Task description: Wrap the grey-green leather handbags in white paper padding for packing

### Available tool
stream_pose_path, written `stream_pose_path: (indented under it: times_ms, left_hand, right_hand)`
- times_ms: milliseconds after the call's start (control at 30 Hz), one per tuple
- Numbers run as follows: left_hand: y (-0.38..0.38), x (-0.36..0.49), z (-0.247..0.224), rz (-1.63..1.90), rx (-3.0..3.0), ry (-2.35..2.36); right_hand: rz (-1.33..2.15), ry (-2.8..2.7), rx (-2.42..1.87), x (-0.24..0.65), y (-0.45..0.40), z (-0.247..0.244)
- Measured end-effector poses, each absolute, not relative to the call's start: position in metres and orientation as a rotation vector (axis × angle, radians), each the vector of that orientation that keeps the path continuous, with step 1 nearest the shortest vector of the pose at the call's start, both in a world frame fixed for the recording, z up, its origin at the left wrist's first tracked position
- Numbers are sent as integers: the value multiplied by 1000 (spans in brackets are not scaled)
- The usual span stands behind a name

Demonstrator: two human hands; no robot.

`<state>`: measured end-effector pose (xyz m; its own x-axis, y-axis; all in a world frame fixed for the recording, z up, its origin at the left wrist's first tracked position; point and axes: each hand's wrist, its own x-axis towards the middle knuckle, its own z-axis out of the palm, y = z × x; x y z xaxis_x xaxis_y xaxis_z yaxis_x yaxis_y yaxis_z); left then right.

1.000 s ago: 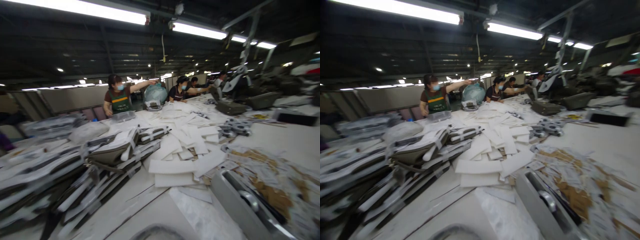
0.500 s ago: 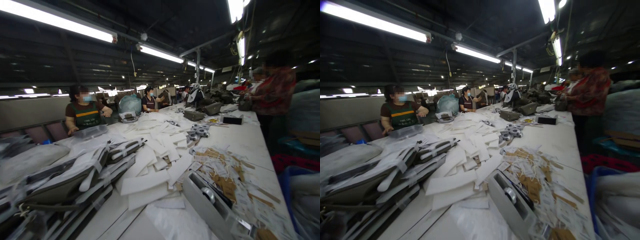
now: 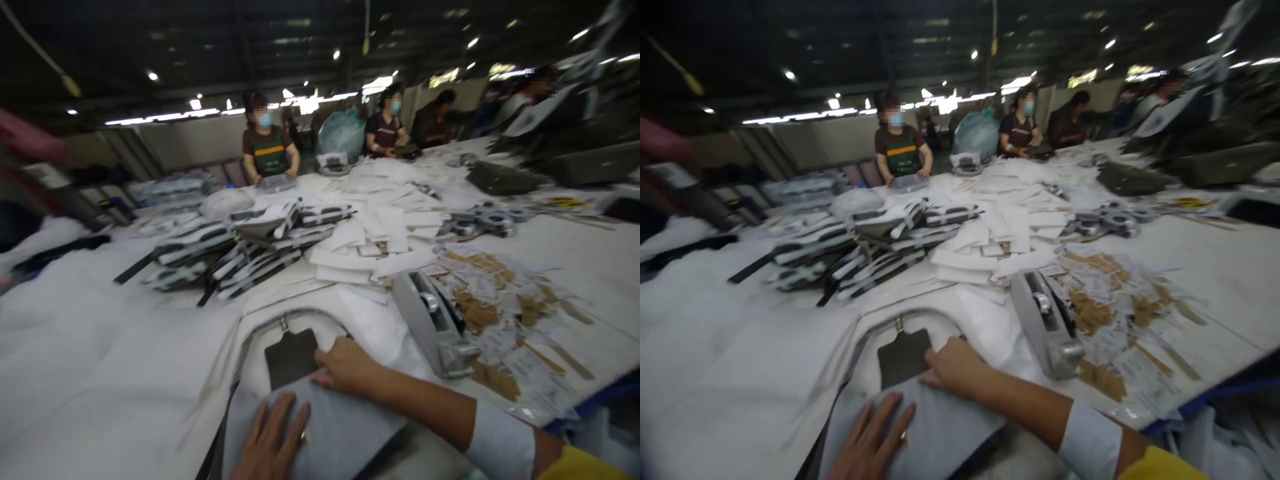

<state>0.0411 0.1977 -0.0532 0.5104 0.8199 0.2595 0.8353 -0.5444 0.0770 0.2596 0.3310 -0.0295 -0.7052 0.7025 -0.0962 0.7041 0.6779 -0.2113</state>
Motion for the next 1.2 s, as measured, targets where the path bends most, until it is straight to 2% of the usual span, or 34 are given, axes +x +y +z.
stream_pose_path:
  times_ms: [67, 133, 367, 600, 733, 833, 900, 1200]
  left_hand:
    - [178, 43, -39, -222, -2651, -1610]
    - [172, 46, -29, -181, -2677, -1658]
    - [174, 55, -19, -294, -2733, -1656]
    - [174, 51, -18, -359, -2761, -1634]
    - [176, 47, -20, -463, -2784, -1564]
    - [176, 45, -24, -594, -2752, -1544]
    - [175, 45, -26, -656, -2736, -1550]
    - [159, 39, -37, -846, -2597, -1418]
  right_hand:
    - [-323, 2911, 1174, 260, 329, -28]
    - [-327, 2935, 1158, 261, 329, -23]
    - [-683, 3090, 1277, 241, 352, 0]
    - [-963, 2970, 1353, 192, 383, -1]
    - [-1073, 3164, 1119, 216, 349, 5]
    - [-948, 3363, 604, 243, 314, 6]
    - [-787, 3347, 421, 257, 296, 2]
    - [-583, 3326, 354, 271, 273, -24]
